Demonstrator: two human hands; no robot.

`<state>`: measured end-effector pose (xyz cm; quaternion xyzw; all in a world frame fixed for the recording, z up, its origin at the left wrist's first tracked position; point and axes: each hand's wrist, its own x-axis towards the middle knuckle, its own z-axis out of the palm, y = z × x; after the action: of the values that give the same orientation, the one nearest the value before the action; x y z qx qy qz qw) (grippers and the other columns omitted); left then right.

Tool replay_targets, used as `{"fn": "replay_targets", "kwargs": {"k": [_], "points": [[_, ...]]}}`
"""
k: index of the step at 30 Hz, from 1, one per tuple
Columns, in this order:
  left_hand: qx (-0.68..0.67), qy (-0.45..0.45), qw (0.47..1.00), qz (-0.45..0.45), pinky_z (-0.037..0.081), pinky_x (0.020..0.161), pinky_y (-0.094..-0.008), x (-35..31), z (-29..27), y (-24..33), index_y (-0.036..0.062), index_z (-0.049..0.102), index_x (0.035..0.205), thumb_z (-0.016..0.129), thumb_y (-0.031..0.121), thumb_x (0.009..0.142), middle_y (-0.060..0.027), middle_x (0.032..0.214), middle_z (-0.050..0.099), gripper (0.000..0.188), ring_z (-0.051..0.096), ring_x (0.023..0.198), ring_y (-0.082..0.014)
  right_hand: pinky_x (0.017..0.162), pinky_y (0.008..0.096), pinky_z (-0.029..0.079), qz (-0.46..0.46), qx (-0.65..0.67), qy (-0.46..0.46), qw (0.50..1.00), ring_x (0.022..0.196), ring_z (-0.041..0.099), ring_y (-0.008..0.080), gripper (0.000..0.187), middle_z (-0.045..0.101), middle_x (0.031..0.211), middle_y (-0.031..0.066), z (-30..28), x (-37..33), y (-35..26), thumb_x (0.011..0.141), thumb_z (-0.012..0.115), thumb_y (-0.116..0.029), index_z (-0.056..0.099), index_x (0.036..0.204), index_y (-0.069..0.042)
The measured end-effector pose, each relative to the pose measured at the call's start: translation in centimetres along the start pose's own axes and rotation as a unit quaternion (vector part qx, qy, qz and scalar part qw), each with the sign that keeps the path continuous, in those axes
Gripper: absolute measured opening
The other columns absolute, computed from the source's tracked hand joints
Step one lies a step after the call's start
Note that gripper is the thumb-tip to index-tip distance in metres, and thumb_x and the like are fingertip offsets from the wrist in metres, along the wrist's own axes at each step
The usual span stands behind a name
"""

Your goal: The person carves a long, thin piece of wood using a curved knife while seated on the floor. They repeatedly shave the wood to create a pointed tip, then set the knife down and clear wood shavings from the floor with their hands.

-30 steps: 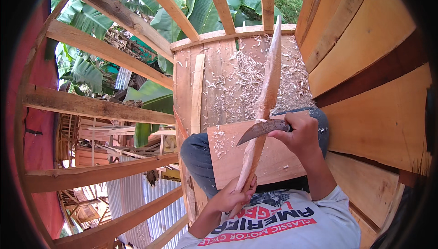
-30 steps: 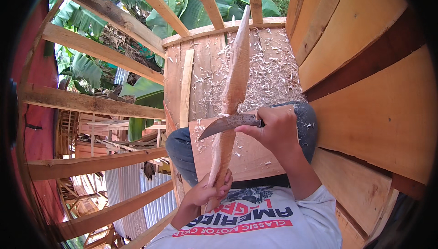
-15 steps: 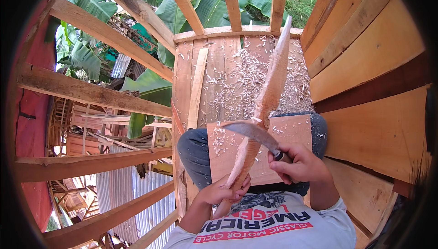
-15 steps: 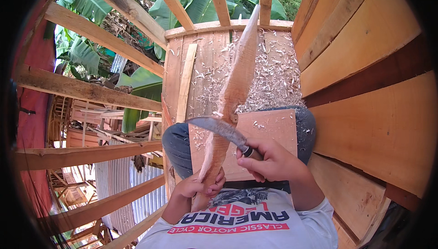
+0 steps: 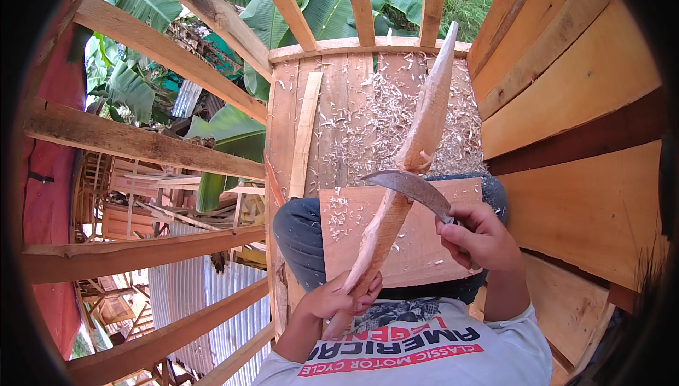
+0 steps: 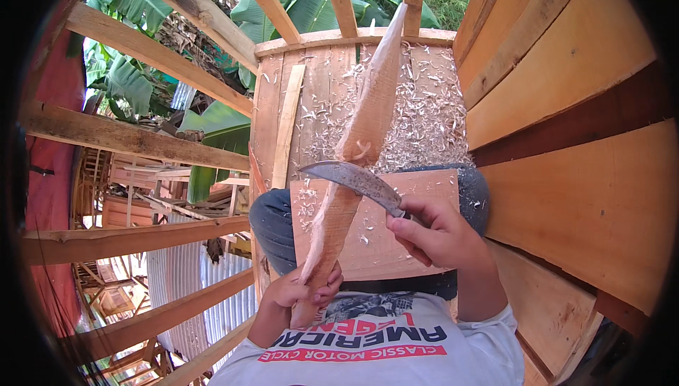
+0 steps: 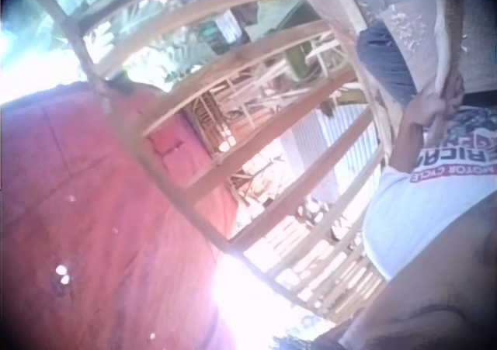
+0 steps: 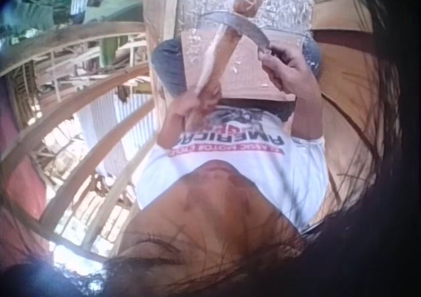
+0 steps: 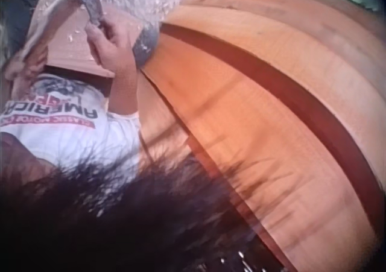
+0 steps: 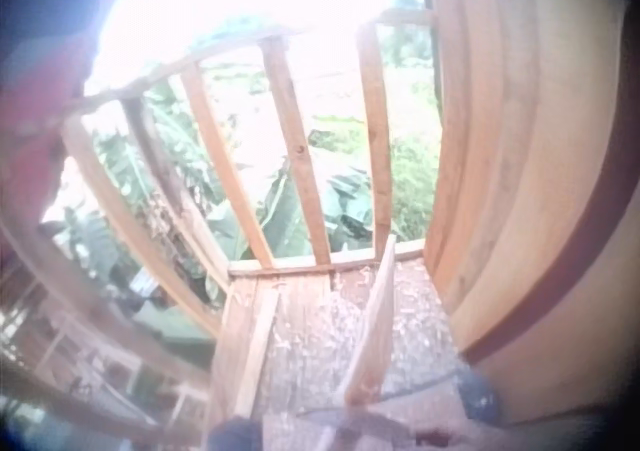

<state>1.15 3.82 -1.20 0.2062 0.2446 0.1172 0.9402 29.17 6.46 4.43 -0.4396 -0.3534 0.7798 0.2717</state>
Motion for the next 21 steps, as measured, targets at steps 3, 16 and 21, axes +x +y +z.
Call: {"fn": "replay_targets", "kwargs": {"k": [3,16,21], "points": [[0.018,0.006,1.000,-0.004,0.033,0.057,-0.0215,0.2,0.1,0.3,0.0057,0.039,0.101,0.058,0.010,0.065,-0.0014,0.080,0.039,0.040,0.037,0.066,-0.0086,0.038,0.0194,0.031,-0.022,-0.043,-0.062,0.997,0.043,0.042,0.0009,0.015,0.048,0.058,-0.0052,-0.4,-0.1,0.4,0.096,0.056,-0.017,0.058,0.096,-0.002],[-0.028,-0.034,0.999,-0.014,0.032,0.055,-0.0212,0.4,0.2,0.6,0.0079,0.038,0.097,0.060,0.013,0.069,-0.0004,0.079,0.037,0.036,0.037,0.064,-0.0073,0.041,0.0185,0.031,-0.016,-0.034,-0.058,0.998,0.048,0.044,0.0012,0.016,0.049,0.059,-0.0048,-0.4,0.3,-0.3,0.095,0.058,-0.016,0.060,0.096,0.000],[-0.038,-0.046,0.998,-0.012,0.032,0.055,-0.0207,0.4,-0.1,0.0,0.0079,0.038,0.098,0.060,0.015,0.067,-0.0001,0.081,0.037,0.038,0.036,0.064,-0.0072,0.040,0.0185,0.031,-0.020,0.002,-0.002,1.000,0.047,0.044,0.0011,0.013,0.048,0.059,-0.0053,-0.9,0.0,0.1,0.095,0.057,-0.013,0.060,0.096,-0.001]]}}
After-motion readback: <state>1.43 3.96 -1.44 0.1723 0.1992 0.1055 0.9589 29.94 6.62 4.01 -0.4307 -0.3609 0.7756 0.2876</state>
